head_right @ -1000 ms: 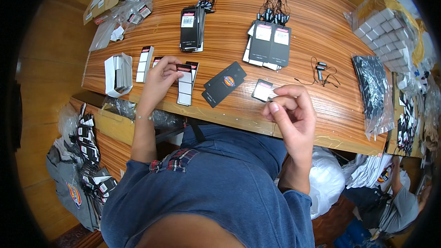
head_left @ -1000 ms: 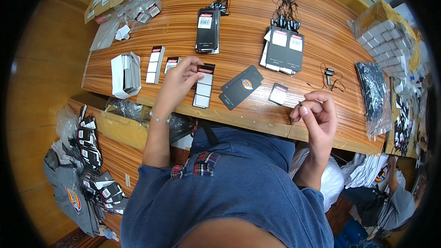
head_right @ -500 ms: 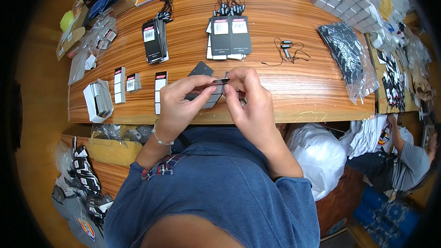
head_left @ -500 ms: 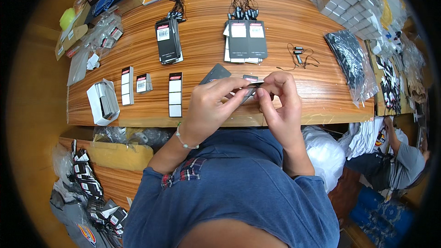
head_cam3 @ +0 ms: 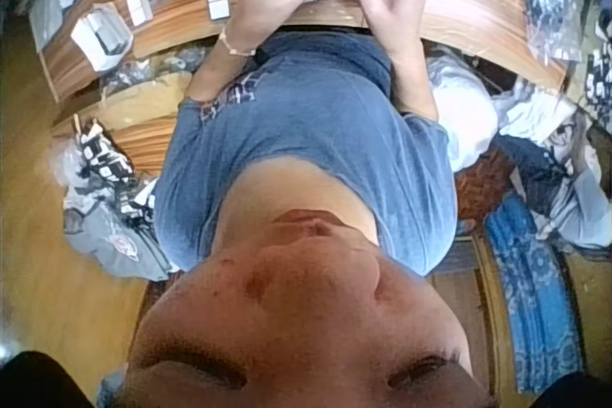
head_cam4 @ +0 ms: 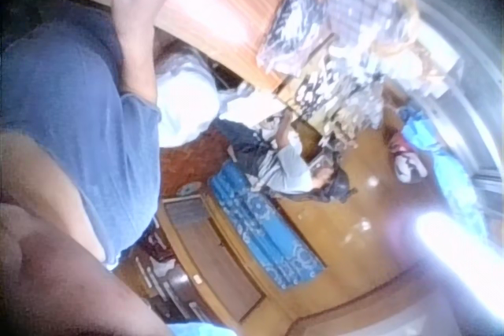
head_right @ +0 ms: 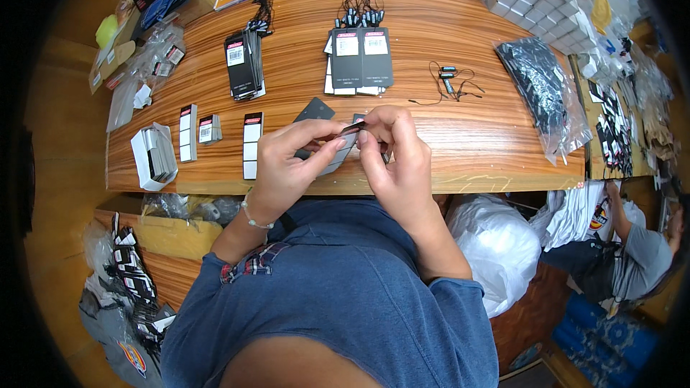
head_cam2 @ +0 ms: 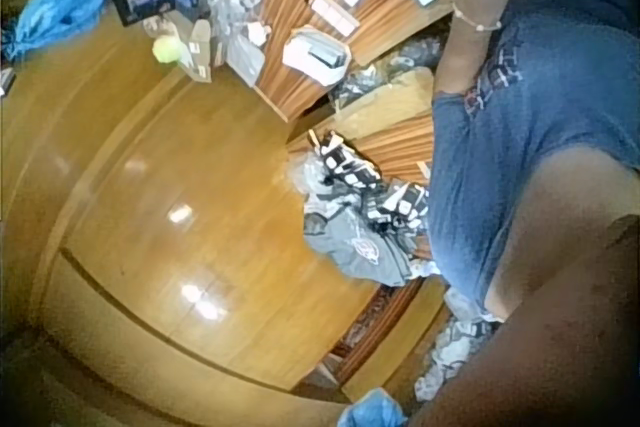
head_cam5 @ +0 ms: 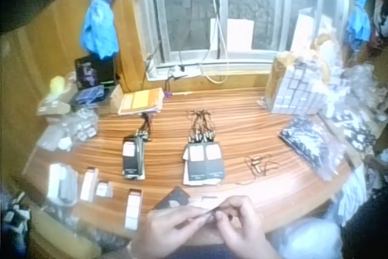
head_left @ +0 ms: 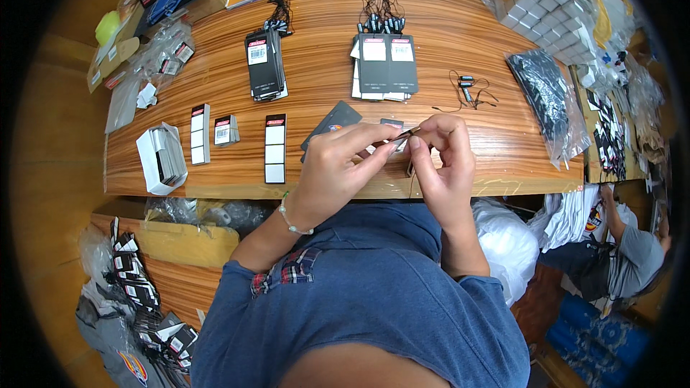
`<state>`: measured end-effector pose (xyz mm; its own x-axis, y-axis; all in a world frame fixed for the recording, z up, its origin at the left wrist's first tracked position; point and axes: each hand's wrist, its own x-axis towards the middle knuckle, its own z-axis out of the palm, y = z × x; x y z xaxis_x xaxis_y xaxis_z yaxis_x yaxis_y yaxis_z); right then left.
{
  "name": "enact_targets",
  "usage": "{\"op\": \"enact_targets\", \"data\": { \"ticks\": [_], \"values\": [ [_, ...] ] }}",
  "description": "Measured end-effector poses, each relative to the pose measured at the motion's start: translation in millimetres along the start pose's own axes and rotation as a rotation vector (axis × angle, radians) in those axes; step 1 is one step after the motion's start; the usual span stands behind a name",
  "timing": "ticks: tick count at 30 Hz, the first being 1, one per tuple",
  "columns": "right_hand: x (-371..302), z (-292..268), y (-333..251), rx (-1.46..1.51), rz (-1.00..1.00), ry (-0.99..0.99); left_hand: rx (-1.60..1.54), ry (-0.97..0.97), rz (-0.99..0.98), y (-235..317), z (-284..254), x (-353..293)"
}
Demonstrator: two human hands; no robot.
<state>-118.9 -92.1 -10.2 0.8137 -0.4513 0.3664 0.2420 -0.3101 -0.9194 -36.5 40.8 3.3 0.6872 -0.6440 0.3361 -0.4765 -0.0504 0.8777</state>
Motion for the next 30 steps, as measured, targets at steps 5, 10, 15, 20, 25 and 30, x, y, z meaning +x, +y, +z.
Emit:
{"op": "enact_targets", "data": {
  "ticks": [5,10,15,20,25,30],
  "values": [
    [0,0,4,-0.015,0.003,-0.011,-0.013,-0.036,-0.02,1,-1,1],
    [0,-1,3,-0.018,0.01,-0.024,0.073,-0.078,0.084,-3,-2,4],
    [1,-8,0,0.386,0.258,-0.109,0.33,-0.084,0.338,0,-6,13],
    [1,-8,12,0.529,0.265,-0.142,0.388,-0.073,0.435,-4,-4,17],
    [3,-10,8,0.607,0.307,-0.128,0.377,-0.077,0.472,-8,-3,21],
    [5,-18,5,0.716,0.443,-0.159,0.595,-0.043,0.607,-4,-7,23]
  ]
}}
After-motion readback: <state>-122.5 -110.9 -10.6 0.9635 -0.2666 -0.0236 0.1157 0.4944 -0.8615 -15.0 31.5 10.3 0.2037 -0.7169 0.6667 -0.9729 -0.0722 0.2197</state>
